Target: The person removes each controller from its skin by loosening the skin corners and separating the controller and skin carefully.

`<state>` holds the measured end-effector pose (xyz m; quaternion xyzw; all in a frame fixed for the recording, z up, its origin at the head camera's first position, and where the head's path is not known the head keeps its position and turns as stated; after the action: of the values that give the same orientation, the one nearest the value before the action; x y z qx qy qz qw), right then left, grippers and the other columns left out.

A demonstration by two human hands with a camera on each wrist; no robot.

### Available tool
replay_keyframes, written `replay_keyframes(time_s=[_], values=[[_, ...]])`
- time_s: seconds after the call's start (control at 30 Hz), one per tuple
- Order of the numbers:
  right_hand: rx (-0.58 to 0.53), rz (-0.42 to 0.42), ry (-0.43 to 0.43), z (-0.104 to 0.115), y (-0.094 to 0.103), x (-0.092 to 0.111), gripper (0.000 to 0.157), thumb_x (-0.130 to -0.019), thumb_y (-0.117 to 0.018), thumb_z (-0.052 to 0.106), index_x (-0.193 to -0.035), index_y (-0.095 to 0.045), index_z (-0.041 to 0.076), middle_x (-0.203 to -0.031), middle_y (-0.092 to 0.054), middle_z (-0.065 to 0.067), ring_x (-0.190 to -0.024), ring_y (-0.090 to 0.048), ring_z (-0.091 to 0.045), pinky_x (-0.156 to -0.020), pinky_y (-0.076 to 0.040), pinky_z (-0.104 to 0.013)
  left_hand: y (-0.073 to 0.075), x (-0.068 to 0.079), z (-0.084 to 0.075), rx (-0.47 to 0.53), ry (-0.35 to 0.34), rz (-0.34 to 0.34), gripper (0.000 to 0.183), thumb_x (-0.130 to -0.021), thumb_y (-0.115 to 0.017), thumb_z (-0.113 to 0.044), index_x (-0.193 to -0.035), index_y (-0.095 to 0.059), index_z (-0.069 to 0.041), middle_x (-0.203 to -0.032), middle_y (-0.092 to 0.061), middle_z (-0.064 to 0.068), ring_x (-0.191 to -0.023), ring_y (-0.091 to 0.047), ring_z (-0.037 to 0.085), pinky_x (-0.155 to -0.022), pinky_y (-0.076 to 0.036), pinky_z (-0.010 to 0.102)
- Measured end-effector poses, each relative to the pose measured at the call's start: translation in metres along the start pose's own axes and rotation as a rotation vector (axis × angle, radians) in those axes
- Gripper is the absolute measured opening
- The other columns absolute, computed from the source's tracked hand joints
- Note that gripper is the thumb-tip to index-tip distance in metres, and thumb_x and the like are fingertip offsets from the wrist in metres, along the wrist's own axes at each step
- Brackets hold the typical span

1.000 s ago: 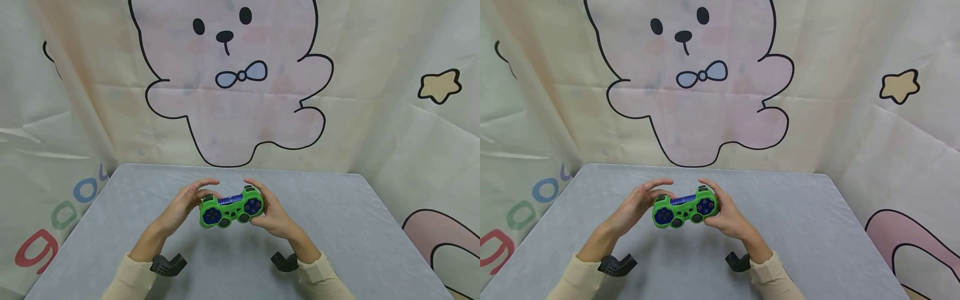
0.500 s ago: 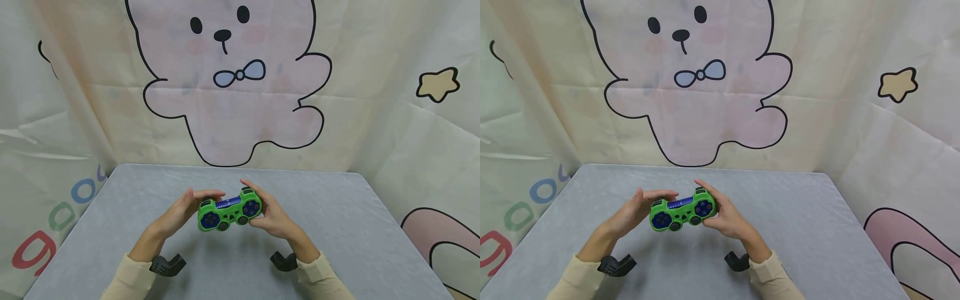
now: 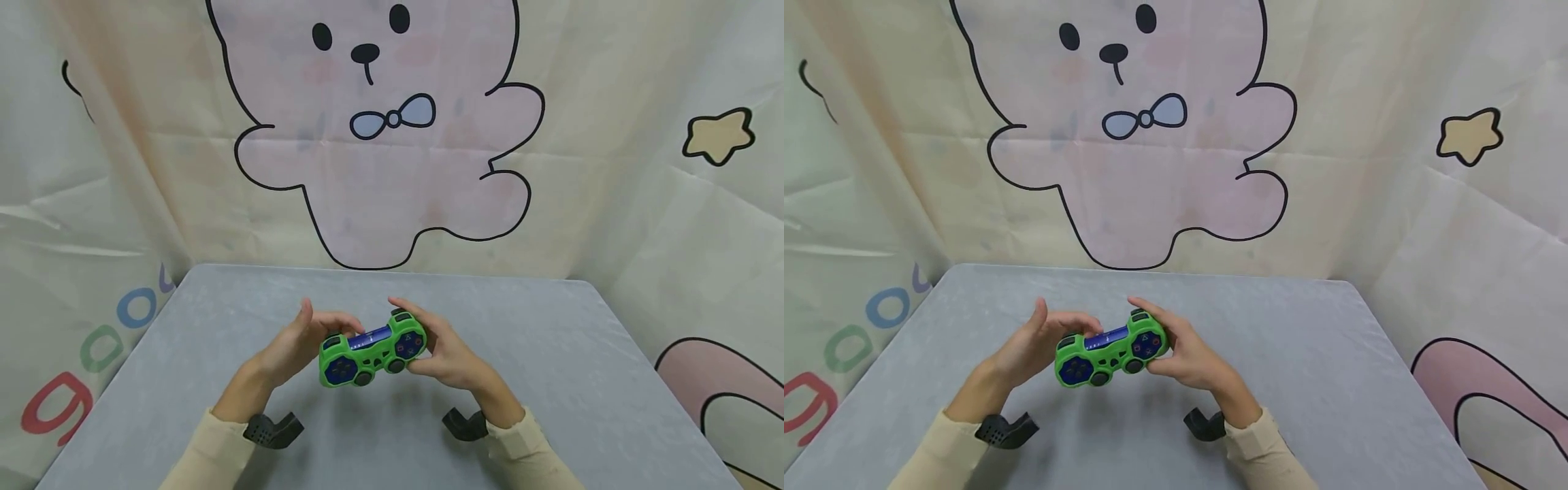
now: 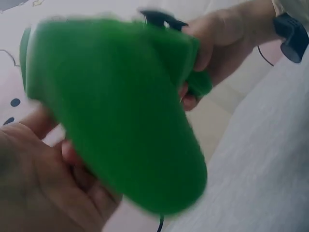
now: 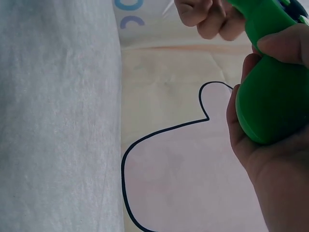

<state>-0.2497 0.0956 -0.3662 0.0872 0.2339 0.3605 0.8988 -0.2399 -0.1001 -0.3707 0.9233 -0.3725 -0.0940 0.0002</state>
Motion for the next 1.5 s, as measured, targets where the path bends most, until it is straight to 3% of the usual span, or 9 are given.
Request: replay_keyframes(time_s=[0.17,0.43,0.6,0.7,0.83,1.0,1.17,1.3,1.5], values=[[0.026,0.008,0.006,0.002,-0.002,-0.002,0.095,-0.074,-0.058,-0.024,-0.159,-0.029,0.008,-0.133,-0.050,-0.024,-0.106,-0.052,-0.011,-0.085,-0.053,-0.025,0.004,0.003,0.004,-0.050,0.046,-0.006,0.089,-0.103,0.004,-0.062,-0.132,-0.067,-0.018,-0.127,-0.068,-0.011,-0.127,-0.057,0.016,-0.114,-0.018,0.075],[0.034,-0.009,-0.014,-0.001,-0.004,-0.002,0.097,-0.072,-0.058,-0.027,-0.159,-0.029,0.006,-0.125,-0.053,-0.018,-0.102,-0.053,-0.011,-0.082,-0.053,-0.024,0.006,0.003,-0.001,-0.188,0.045,-0.059,0.086,-0.105,-0.002,-0.060,-0.109,-0.063,0.002,-0.109,-0.069,0.001,-0.112,-0.062,0.019,-0.112,-0.032,0.058],[0.075,-0.017,-0.046,-0.004,-0.003,-0.001,0.102,-0.073,-0.060,-0.026,-0.160,-0.029,0.016,-0.135,-0.053,-0.018,-0.102,-0.053,-0.012,-0.083,-0.052,-0.024,0.006,0.002,-0.004,-0.236,0.015,-0.108,0.078,-0.107,-0.004,-0.056,-0.095,-0.056,0.001,-0.105,-0.063,0.011,-0.111,-0.059,0.025,-0.108,-0.038,0.055],[0.117,0.002,-0.085,-0.005,-0.005,-0.001,0.105,-0.073,-0.063,-0.024,-0.161,-0.027,0.022,-0.135,-0.054,-0.015,-0.101,-0.053,-0.013,-0.082,-0.051,-0.024,0.004,0.001,-0.003,-0.245,0.033,-0.095,0.074,-0.107,-0.006,-0.057,-0.091,-0.052,-0.001,-0.102,-0.059,0.010,-0.107,-0.057,0.026,-0.103,-0.040,0.052],[0.157,0.015,-0.122,-0.006,-0.009,-0.001,0.104,-0.076,-0.070,-0.019,-0.160,-0.026,0.024,-0.124,-0.057,-0.011,-0.097,-0.052,-0.014,-0.080,-0.052,-0.025,0.000,0.000,0.000,-0.208,0.023,-0.041,0.065,-0.108,-0.014,-0.055,-0.091,-0.047,-0.002,-0.097,-0.054,0.003,-0.100,-0.055,0.019,-0.097,-0.039,0.045],[0.184,0.001,-0.138,-0.006,-0.014,-0.003,0.098,-0.078,-0.082,-0.008,-0.156,-0.031,0.021,-0.112,-0.060,-0.009,-0.094,-0.056,-0.012,-0.079,-0.056,-0.026,-0.003,-0.001,0.002,-0.038,-0.040,0.021,0.046,-0.111,-0.026,-0.046,-0.088,-0.048,-0.012,-0.094,-0.052,-0.006,-0.098,-0.052,0.013,-0.094,-0.039,0.036],[0.243,-0.012,-0.121,-0.003,-0.016,-0.004,0.094,-0.078,-0.083,-0.005,-0.155,-0.035,0.017,-0.110,-0.064,-0.008,-0.094,-0.058,-0.010,-0.082,-0.056,-0.027,-0.006,0.000,0.005,0.091,-0.031,0.062,0.036,-0.112,-0.030,-0.038,-0.088,-0.048,-0.017,-0.095,-0.051,-0.008,-0.097,-0.049,0.011,-0.091,-0.039,0.033],[0.281,0.019,-0.122,-0.001,-0.016,-0.003,0.096,-0.079,-0.081,-0.007,-0.157,-0.032,0.019,-0.115,-0.065,-0.007,-0.097,-0.059,-0.012,-0.086,-0.055,-0.027,-0.005,-0.002,0.012,0.107,0.009,0.040,0.039,-0.112,-0.030,-0.035,-0.084,-0.043,-0.010,-0.092,-0.049,-0.005,-0.093,-0.048,0.012,-0.087,-0.040,0.033],[0.274,0.043,-0.101,0.000,-0.018,-0.002,0.100,-0.078,-0.076,-0.013,-0.159,-0.029,0.021,-0.111,-0.066,-0.005,-0.093,-0.058,-0.010,-0.086,-0.052,-0.027,-0.003,-0.004,0.021,0.091,0.115,-0.059,0.047,-0.112,-0.033,-0.037,-0.076,-0.037,-0.007,-0.085,-0.050,-0.005,-0.083,-0.049,0.012,-0.083,-0.043,0.030]])
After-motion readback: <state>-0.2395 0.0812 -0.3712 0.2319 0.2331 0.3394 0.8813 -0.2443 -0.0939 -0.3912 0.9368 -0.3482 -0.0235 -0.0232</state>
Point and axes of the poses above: each hand's wrist, its own x-axis away from the middle knuckle, its own y-axis out of the back of the hand, z = x × y, the point moved 7 cm from there along -x, towards the middle knuckle
